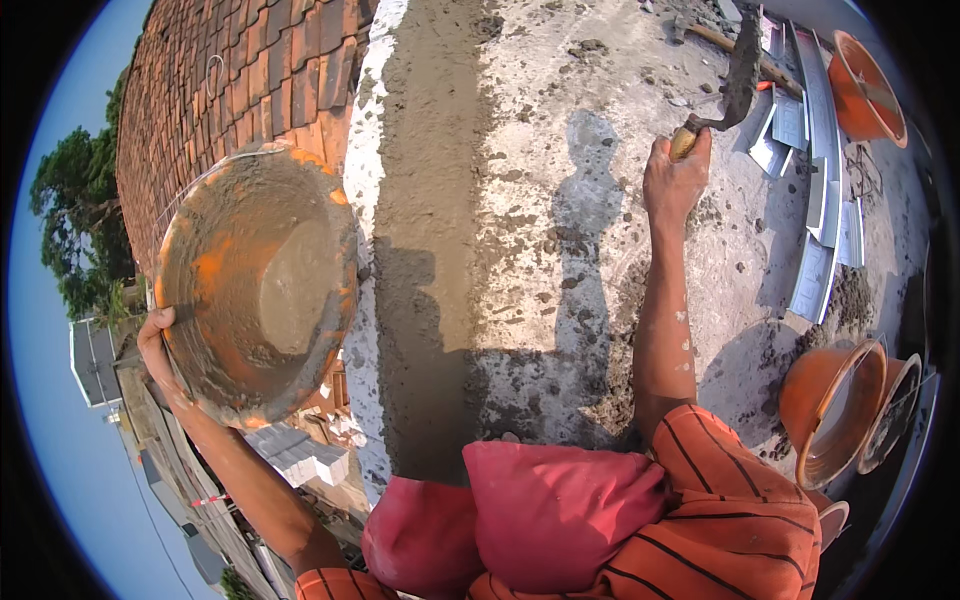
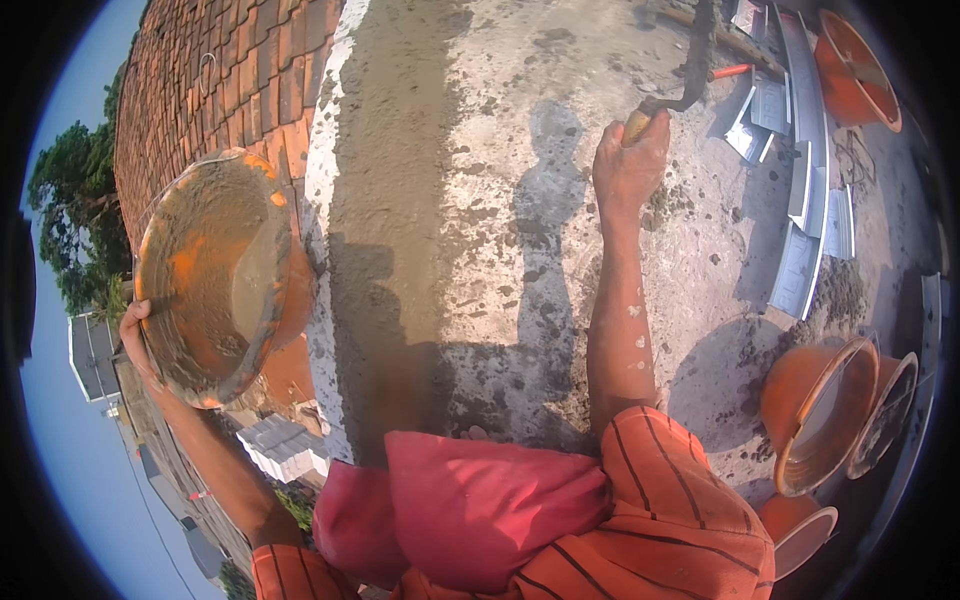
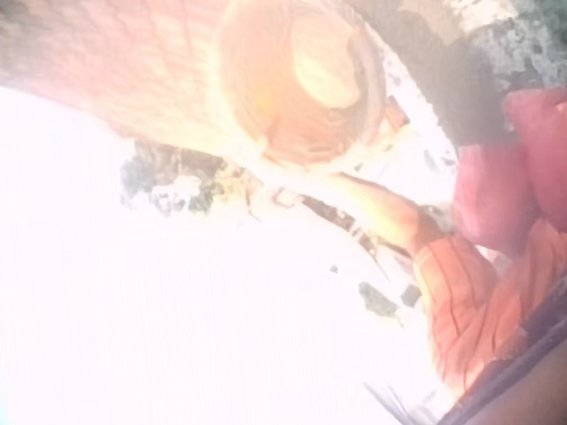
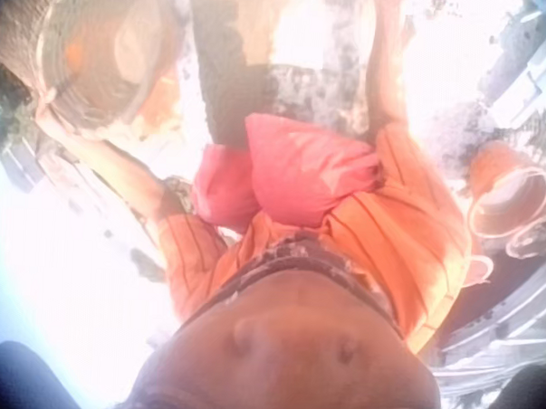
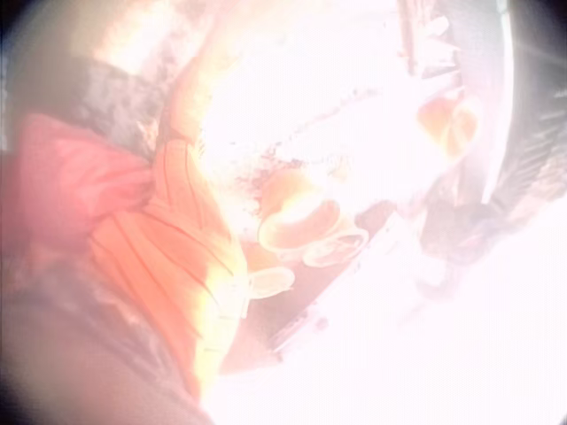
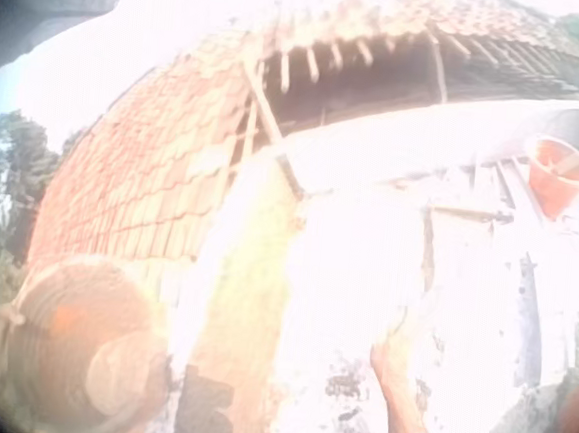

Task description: The person scoops cement from a bucket and applies it to a low wall on a rooftop using a trowel. They smooth the surface with a wooden float and later receive a power tool from another worker.

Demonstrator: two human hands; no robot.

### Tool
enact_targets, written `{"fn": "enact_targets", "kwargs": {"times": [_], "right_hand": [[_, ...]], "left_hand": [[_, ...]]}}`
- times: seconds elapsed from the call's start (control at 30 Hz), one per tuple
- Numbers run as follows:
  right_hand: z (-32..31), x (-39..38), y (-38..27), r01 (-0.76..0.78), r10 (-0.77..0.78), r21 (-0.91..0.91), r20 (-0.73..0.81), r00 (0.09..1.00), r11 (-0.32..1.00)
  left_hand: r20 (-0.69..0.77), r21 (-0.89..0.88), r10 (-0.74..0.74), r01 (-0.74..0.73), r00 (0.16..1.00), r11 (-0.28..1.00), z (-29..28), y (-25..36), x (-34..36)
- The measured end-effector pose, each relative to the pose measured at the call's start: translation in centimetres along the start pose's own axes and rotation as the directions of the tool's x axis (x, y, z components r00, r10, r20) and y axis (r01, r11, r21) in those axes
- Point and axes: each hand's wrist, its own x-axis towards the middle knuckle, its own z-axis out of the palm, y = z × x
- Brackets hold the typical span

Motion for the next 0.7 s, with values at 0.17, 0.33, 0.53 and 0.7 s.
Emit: {"fn": "enact_targets", "kwargs": {"times": [0.17,0.33,0.53,0.7], "right_hand": [[-3.1,-19.3,1.1,0.124,-0.173,0.144,0.946,0.274,0.982],[-6.0,-25.9,2.1,-0.700,-0.005,0.093,0.992,0.127,0.708],[0.5,-26.6,-2.2,-0.892,0.150,-0.053,0.989,0.016,0.449],[-0.1,-26.8,-5.9,-0.882,0.095,0.018,0.993,0.071,0.472]], "left_hand": [[-0.094,0.131,-0.001,0.013,0.996,0.991,-3.8,-0.8,1.0],[-0.052,0.016,-0.032,0.032,0.998,0.999,-2.5,-0.8,-0.1],[-0.041,0.095,0.064,-0.059,0.997,0.994,-5.2,-0.8,2.0],[-0.025,0.013,0.021,-0.021,0.999,1.000,-2.7,-1.1,1.1]]}}
